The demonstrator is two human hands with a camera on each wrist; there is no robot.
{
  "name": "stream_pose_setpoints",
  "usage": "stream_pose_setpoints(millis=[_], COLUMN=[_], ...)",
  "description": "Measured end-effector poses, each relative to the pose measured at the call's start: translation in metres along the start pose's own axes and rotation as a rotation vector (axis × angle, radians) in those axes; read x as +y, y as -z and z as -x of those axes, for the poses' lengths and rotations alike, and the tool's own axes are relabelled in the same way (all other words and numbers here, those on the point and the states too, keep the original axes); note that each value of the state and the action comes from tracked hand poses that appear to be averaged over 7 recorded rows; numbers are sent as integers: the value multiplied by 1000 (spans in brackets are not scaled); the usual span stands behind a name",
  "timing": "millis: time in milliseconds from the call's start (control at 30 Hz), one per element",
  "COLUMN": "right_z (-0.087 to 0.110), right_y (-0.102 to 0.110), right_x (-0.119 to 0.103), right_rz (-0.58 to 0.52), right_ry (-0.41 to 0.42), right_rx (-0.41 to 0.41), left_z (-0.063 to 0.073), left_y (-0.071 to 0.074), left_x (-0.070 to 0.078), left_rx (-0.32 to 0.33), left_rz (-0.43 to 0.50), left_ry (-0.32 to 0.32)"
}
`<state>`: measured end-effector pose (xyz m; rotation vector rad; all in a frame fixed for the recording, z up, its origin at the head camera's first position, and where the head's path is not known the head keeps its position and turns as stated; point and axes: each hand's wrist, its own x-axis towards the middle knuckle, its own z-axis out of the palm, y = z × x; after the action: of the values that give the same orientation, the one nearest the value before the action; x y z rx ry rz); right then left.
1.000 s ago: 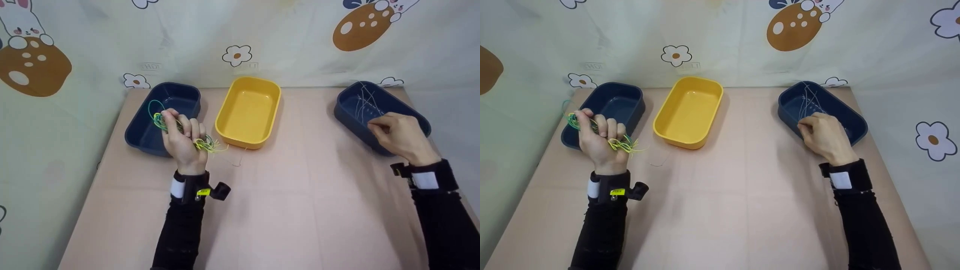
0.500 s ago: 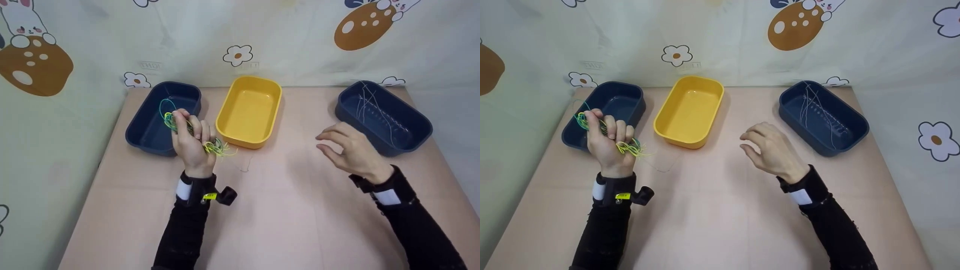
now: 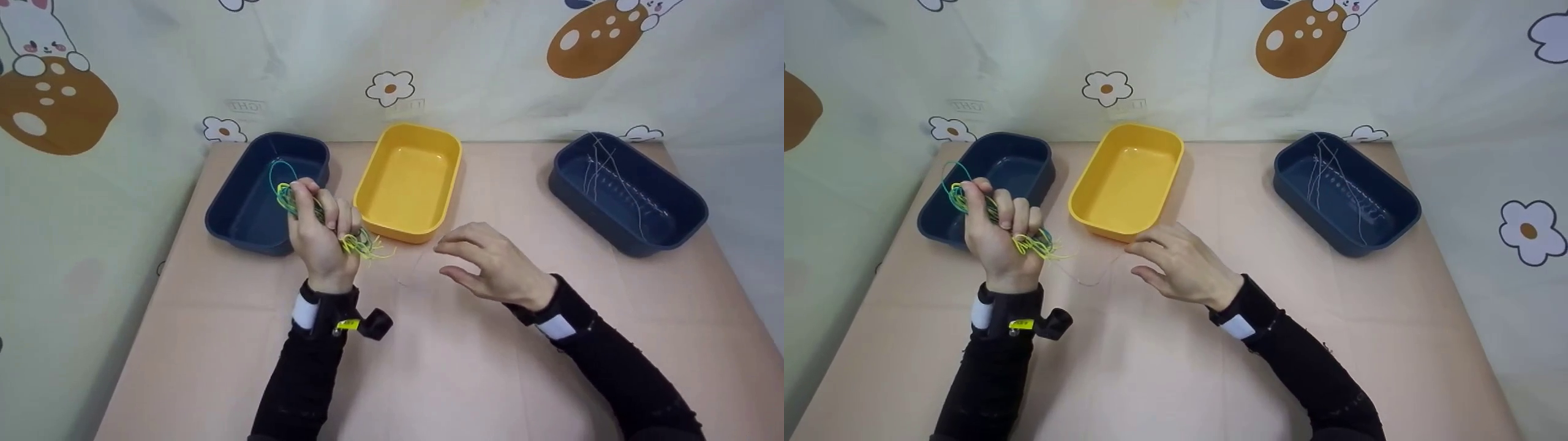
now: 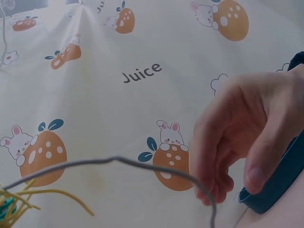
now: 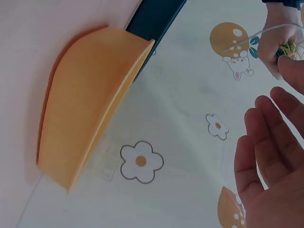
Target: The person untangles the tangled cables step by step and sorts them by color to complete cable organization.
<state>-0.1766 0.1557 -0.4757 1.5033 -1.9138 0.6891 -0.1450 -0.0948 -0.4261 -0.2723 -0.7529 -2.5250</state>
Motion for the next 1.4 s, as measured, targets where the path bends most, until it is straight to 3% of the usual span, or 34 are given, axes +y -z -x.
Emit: stream_pose_setpoints(millis=[233,500,900,1400], right_z=[-6,-5,5,14], right_y=[-22,-32,-24,-10], right_x=[-3,-2,0,-1], right_rz=[6,-6,-81,-80], right_ry=[14,59,46,17], right_rx=[-14,-15,-27,9], left_z=[0,1,-1,-9], left_y=[-2,-3,-5,-5], left_x=[-2,-2,-1,-1], left_rx=[5,2,21,45], left_rz=[-40,-52,-60,-79], left_ry=[25,38,37,2])
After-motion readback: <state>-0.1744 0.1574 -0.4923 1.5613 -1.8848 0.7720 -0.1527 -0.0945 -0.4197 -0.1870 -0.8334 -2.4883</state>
